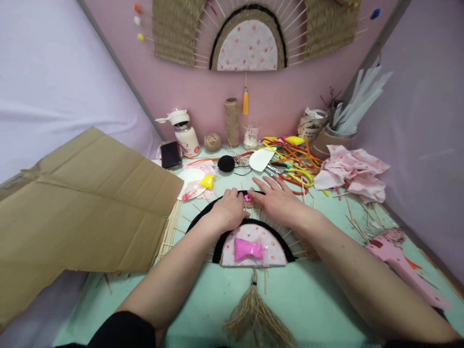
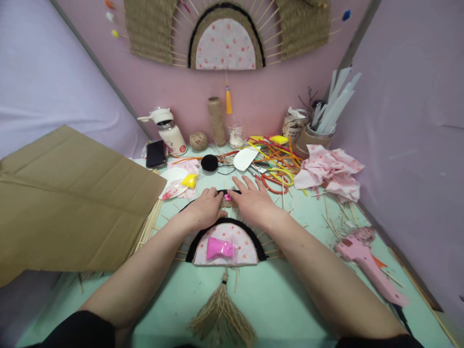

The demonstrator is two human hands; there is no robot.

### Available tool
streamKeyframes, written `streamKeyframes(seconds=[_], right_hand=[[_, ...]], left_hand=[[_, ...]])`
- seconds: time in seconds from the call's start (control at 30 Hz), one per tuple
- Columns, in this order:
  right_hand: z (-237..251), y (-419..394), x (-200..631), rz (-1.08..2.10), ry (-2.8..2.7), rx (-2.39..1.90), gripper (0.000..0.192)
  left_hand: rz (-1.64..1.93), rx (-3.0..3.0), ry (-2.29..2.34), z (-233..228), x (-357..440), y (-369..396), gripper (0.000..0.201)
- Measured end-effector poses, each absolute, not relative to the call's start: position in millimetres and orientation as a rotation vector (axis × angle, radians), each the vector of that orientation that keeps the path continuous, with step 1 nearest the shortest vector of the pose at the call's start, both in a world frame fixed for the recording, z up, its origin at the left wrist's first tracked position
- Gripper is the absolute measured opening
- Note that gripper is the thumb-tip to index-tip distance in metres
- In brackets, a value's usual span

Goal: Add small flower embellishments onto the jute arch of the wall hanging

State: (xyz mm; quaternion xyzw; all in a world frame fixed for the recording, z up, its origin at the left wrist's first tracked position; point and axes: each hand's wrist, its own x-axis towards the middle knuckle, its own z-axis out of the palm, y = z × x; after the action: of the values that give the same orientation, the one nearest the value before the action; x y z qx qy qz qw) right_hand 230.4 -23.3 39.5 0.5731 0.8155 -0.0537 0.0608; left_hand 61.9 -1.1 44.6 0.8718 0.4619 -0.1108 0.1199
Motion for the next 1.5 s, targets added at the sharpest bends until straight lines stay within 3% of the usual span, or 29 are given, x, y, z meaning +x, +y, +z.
streamKeyframes(seconds=[0.27,1.33,1.5], right_hand=[[41,-23,235,-0.189,2.427,1.739,0.06],[46,-34,225,-0.252,2.415,1.657,0.065],[59,-33,234,-0.108,2.457,1.707,0.062]], left_hand=[[-0.341,2.533,1.346,52,62,-2,0.064],[-0.449,2.612,1.287,50,68,-16,0.056],[-0.318,2.645,1.297,61,59,-9,0.058]])
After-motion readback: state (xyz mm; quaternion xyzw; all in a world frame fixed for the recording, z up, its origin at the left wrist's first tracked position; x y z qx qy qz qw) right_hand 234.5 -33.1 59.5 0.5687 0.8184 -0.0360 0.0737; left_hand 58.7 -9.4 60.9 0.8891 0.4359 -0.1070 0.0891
